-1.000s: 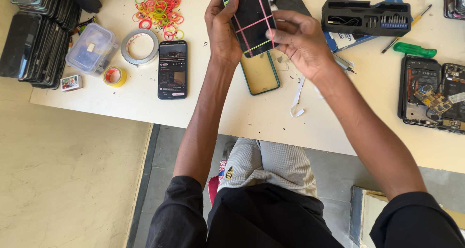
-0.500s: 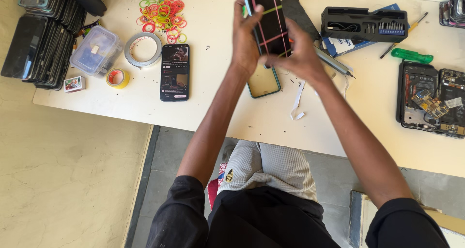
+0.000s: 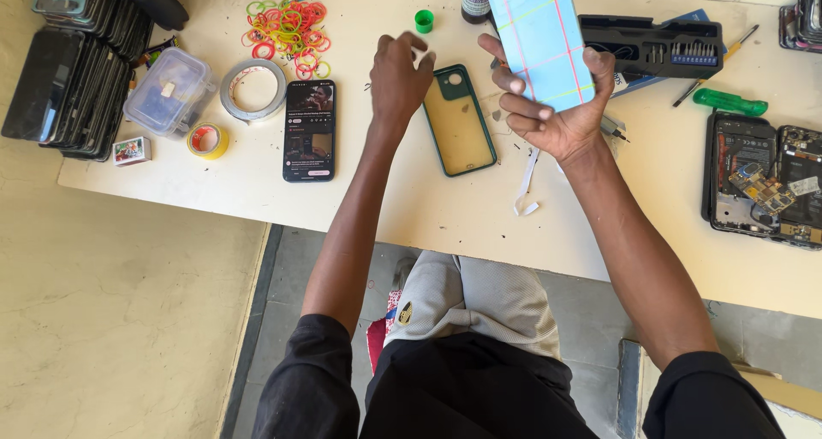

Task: The person assembles a mobile phone by placing a battery into the chassis, pressing the rear cover onto the back, and then securing the display and body together with several rubber bands.

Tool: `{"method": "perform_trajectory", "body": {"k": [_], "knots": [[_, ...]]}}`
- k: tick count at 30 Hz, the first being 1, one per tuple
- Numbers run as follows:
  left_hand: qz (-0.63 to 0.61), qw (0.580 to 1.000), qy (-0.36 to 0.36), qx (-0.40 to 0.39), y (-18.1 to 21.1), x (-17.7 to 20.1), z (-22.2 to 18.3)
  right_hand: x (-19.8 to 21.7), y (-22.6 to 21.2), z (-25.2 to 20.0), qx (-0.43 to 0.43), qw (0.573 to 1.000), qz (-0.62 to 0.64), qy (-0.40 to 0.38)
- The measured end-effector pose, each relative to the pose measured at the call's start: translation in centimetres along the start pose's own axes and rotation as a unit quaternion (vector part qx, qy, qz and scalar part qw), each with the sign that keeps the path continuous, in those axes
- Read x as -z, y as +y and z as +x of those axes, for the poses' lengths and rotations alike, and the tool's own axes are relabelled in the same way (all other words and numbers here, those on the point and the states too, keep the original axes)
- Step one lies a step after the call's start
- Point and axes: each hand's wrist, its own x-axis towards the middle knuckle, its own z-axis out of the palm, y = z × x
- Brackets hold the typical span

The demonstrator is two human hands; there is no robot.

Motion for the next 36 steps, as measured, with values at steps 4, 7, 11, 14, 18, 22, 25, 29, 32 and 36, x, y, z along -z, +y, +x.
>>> {"method": "perform_trajectory", "body": {"k": [4, 7, 11, 14, 18, 22, 25, 29, 32, 36], "knots": [[0.103, 0.993, -0.051, 0.011, -0.9, -0.4, -0.7, 1.1, -0.2, -0.1, -0.002, 1.000, -0.017, -0.011], [0.096, 0.994, -0.060, -0.006, -1.9, -1.0, -0.4, 1.8, -0.9, -0.1, 0.004, 0.999, -0.047, -0.020], [0.084, 0.995, -0.050, 0.036, -1.7, -1.6, -0.2, 2.6, -1.9, -0.8, 0.057, 0.994, -0.088, -0.016], [-0.010, 0.997, -0.060, 0.051, -0.4, -1.2, 0.7, 3.1, -2.5, -1.1, 0.095, 0.990, -0.102, -0.008], [-0.314, 0.928, -0.104, 0.174, 1.7, -0.7, 1.2, 3.8, -2.6, -1.4, 0.119, 0.991, -0.067, 0.000], [-0.444, 0.853, -0.109, 0.253, 2.7, -1.4, 1.2, 4.4, -2.5, -1.2, 0.126, 0.990, -0.068, 0.018], [-0.489, 0.838, -0.094, 0.221, 2.7, -2.2, 0.9, 4.1, -2.3, -1.0, 0.126, 0.980, -0.129, 0.087], [-0.556, 0.801, -0.111, 0.194, 2.2, -2.9, 0.3, 3.3, -1.5, -0.4, 0.098, 0.904, -0.353, 0.222], [-0.523, 0.825, -0.077, 0.201, 1.9, -3.3, 0.6, 2.7, 0.1, 0.2, 0.030, 0.773, -0.573, 0.271], [-0.608, 0.767, -0.072, 0.194, 1.0, -3.2, 0.6, 2.6, 2.8, 1.8, 0.123, 0.538, -0.802, 0.229]]}}
